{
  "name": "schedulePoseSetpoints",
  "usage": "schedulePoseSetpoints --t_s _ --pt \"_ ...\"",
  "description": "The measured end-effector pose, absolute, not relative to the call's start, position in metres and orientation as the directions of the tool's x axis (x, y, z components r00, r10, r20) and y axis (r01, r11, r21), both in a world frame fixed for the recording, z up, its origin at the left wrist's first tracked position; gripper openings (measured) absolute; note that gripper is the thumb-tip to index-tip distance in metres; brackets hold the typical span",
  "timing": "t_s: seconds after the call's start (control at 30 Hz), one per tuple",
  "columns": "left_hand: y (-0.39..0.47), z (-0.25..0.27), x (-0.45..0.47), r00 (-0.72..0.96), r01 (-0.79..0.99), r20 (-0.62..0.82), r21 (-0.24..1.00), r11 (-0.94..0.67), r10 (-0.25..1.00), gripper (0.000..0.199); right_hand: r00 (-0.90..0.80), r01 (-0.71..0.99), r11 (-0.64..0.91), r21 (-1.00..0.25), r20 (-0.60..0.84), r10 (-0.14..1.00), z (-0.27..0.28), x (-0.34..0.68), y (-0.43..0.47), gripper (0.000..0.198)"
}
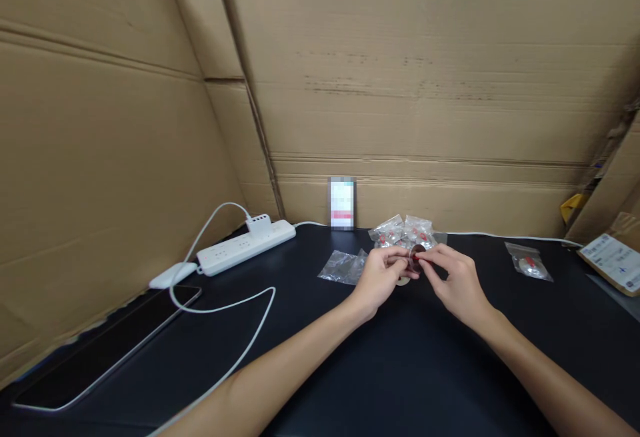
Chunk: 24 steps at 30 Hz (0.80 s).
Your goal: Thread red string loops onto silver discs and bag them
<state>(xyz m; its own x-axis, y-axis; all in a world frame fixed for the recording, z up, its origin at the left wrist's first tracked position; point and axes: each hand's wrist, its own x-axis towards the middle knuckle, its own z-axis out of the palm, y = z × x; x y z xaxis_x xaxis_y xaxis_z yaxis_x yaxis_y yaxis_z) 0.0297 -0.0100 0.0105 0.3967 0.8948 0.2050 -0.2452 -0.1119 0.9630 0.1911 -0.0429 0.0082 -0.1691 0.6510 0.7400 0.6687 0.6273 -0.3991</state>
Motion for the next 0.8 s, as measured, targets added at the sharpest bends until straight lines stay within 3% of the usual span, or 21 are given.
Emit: schedulePoseSetpoints --t_s 0.33,0.57,0.8 --pt "-0.009 0.007 0.029 0.409 -0.199 0.171 0.975 -0.096 0.896 0.009 -0.173 0.678 0.593 -0.434 0.69 0.703 0.005 0.188 -0.044 0.013" --pt "-0.003 -0.007 0.029 0.418 -0.087 0.271 0.962 -0.259 0.867 0.01 -0.201 0.723 0.555 -0.411 0.644 0.738 0.002 0.186 -0.047 0.017" --pt "0.004 -0.007 0.026 0.461 -0.052 0.29 0.952 -0.301 0.839 0.005 -0.183 0.618 0.599 -0.509 0.648 0.739 0.01 0.184 -0.048 0.007"
